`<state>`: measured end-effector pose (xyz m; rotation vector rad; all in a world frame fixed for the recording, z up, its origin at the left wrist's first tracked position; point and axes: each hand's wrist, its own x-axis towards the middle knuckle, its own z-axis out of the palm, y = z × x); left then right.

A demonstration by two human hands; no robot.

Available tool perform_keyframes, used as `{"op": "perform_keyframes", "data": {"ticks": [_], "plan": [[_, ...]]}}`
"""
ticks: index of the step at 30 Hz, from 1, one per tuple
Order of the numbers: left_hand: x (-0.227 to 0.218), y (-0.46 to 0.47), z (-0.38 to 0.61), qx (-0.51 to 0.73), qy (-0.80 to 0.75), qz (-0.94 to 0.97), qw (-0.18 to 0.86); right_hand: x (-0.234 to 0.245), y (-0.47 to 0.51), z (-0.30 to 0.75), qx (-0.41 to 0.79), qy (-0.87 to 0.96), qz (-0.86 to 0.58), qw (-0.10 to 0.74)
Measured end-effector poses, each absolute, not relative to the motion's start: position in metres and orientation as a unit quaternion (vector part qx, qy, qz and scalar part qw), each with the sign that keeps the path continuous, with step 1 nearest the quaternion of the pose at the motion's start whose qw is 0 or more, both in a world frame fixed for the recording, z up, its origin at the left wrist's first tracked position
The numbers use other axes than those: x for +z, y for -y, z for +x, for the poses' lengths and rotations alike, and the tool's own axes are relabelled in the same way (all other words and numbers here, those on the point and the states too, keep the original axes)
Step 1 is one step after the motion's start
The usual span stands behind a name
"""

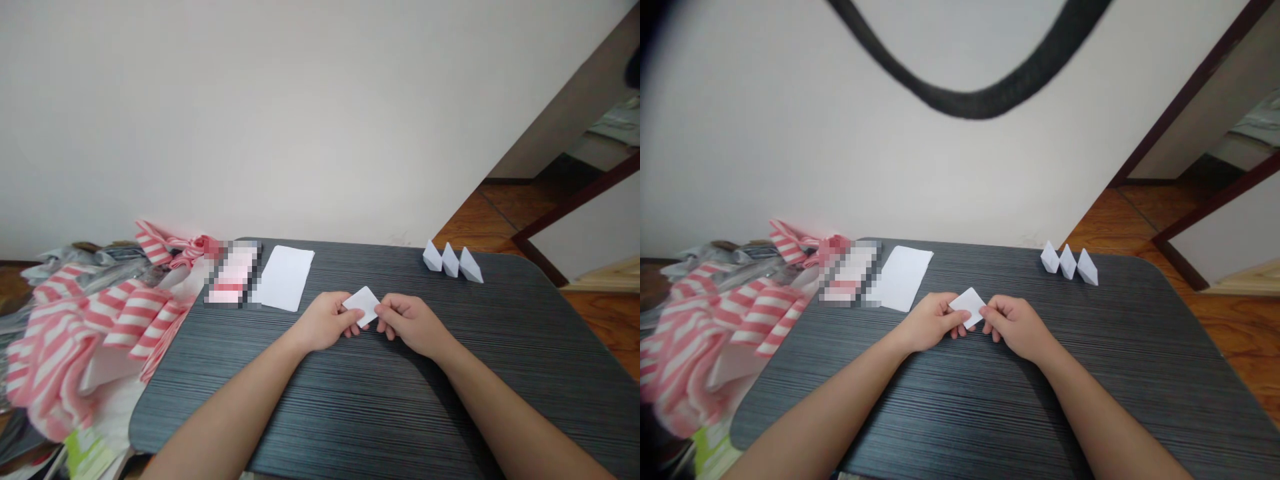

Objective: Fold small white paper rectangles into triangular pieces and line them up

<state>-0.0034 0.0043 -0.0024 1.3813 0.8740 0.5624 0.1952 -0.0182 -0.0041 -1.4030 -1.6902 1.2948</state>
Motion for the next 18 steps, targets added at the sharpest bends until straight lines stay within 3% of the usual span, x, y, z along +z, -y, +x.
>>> {"op": "perform_keyframes", "data": {"ticks": [18], "plan": [[-0.0045,-0.0058,-0.0057,0.257,-0.375,0.614,0.645,-0.0025,0.0199,0.1944,0.455,0.642,-0.546,0.287]]}}
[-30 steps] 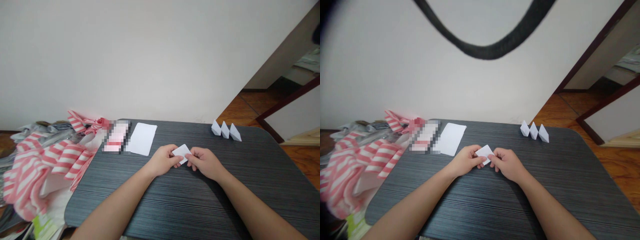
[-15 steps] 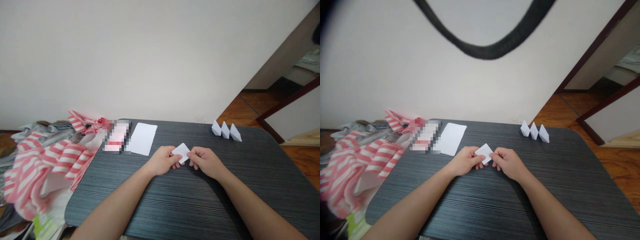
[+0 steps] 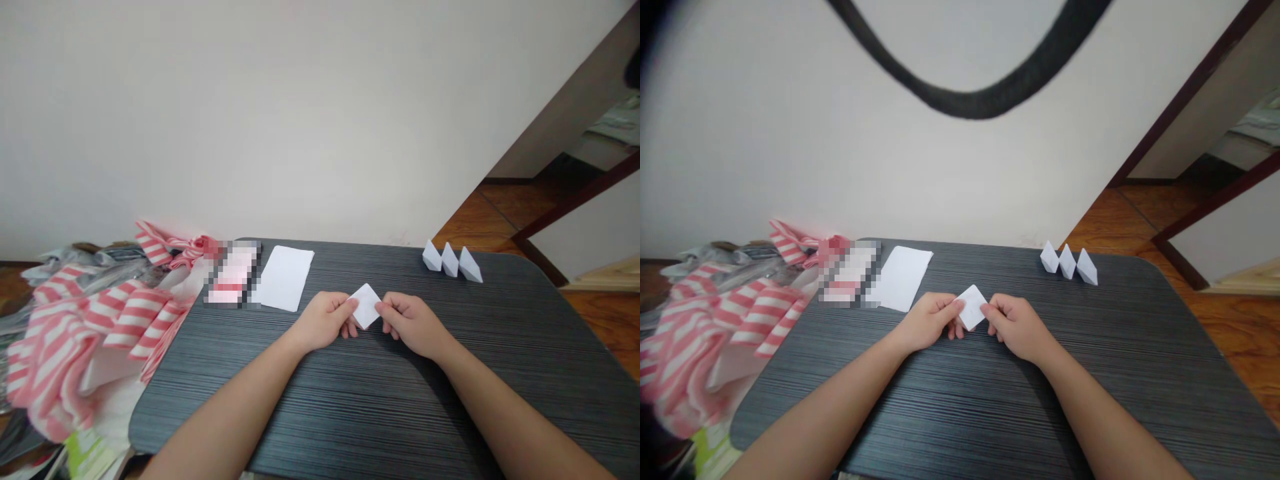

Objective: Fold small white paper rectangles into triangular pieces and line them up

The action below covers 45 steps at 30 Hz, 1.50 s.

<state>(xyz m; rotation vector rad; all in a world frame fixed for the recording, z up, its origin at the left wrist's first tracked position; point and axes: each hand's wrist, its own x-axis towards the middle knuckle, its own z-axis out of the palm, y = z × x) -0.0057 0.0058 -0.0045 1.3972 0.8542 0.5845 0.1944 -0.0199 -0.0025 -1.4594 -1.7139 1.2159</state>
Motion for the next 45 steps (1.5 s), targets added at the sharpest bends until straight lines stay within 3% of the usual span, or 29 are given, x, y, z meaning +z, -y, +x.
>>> {"op": "perform_keyframes", "data": {"ticks": [7,19,29,45], "plan": [[-0.0061,-0.007,-0.0071,0.257,-0.35,0.583,0.687,-0.0046,0.0179,0.1943,0.481,0.639,-0.511,0.315],[-0.0042,-0.0033,-0.0026,0.274,-0.369,0.62,0.636,-0.0004,0.022,0.1921,0.501,0.655,-0.503,0.258],[0.0019,-0.0003,-0.0049,0.272,-0.403,0.693,0.532,-0.0014,0.0226,0.1905,0.524,0.676,-0.476,0.207],[-0.0021,-0.0015,-0.0038,0.28,-0.411,0.638,0.588,0.0,0.0236,0.1897,0.515,0.683,-0.482,0.19]]}}
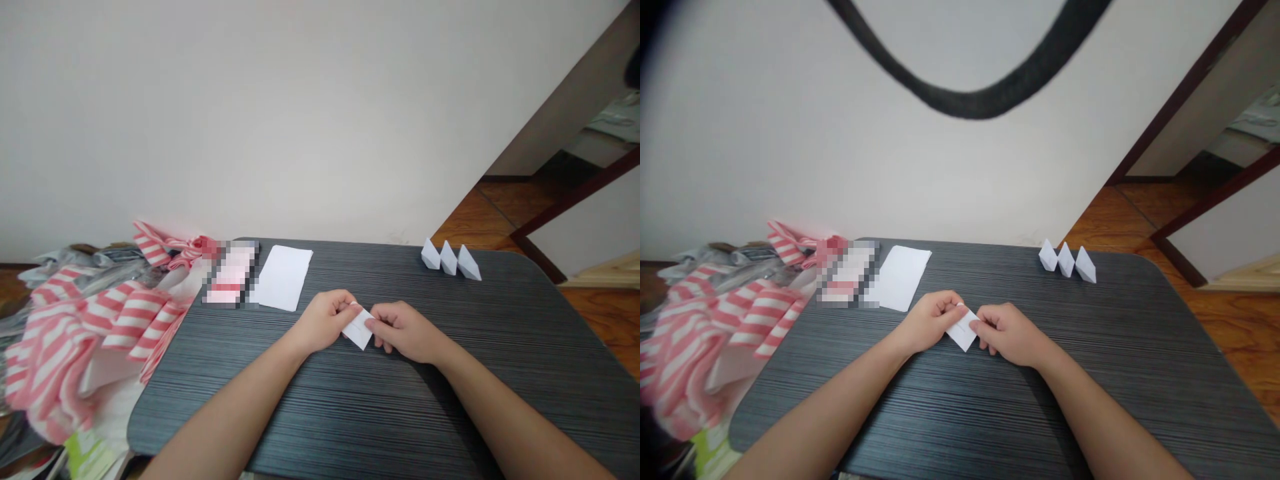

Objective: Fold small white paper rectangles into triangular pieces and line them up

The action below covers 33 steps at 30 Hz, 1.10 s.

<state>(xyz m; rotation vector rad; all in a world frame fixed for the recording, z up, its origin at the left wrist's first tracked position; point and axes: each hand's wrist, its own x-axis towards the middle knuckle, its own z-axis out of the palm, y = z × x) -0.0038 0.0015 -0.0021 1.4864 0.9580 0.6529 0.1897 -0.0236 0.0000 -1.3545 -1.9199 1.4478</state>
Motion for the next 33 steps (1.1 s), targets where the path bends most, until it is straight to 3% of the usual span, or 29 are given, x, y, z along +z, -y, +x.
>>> {"op": "perform_keyframes", "data": {"ticks": [13,20,33], "plan": [[-0.0067,-0.0014,-0.0049,0.279,-0.397,0.632,0.604,0.0019,0.0232,0.1881,0.507,0.675,-0.494,0.21],[-0.0033,-0.0047,-0.0044,0.273,-0.367,0.603,0.654,0.0033,0.0217,0.1906,0.454,0.67,-0.521,0.271],[-0.0018,-0.0047,-0.0046,0.277,-0.371,0.6,0.652,-0.0012,0.0199,0.1889,0.419,0.673,-0.542,0.279]]}}
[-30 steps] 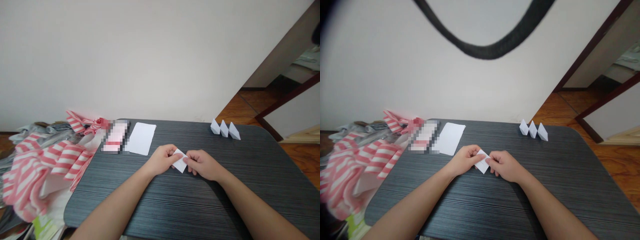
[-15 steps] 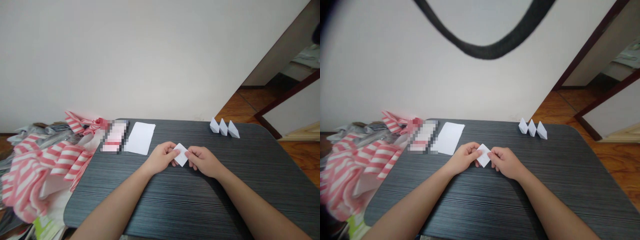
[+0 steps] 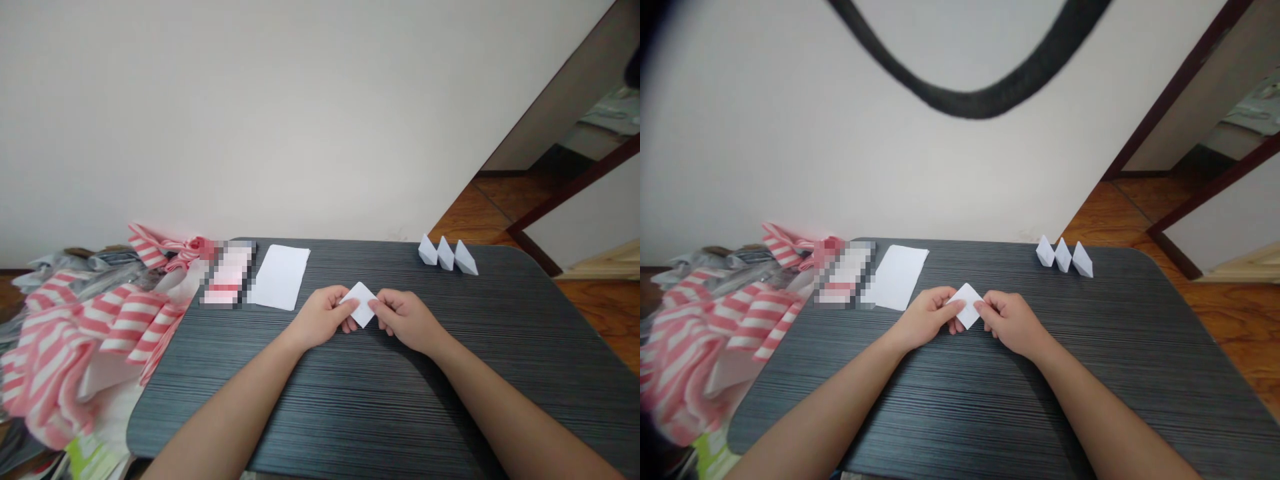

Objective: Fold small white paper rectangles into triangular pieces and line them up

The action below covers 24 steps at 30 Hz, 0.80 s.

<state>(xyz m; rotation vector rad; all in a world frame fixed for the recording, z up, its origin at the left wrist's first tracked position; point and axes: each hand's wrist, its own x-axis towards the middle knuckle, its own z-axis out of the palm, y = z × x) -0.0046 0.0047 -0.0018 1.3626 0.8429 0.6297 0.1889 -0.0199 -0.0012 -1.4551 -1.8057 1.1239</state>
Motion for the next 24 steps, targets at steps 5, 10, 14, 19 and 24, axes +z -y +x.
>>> {"op": "perform_keyframes", "data": {"ticks": [5,10,14,19,24], "plan": [[-0.004,-0.006,-0.005,0.293,-0.374,0.584,0.658,-0.007,0.02,0.19,0.438,0.677,-0.51,0.301],[-0.009,-0.009,-0.005,0.303,-0.38,0.552,0.678,-0.014,0.019,0.193,0.426,0.707,-0.45,0.341],[-0.009,-0.009,-0.004,0.301,-0.371,0.538,0.694,-0.01,0.017,0.194,0.383,0.751,-0.42,0.337],[-0.009,-0.009,-0.004,0.307,-0.357,0.531,0.704,-0.007,0.017,0.195,0.363,0.754,-0.43,0.34],[-0.007,-0.008,-0.006,0.297,-0.354,0.559,0.689,-0.005,0.017,0.196,0.364,0.748,-0.429,0.353]]}}
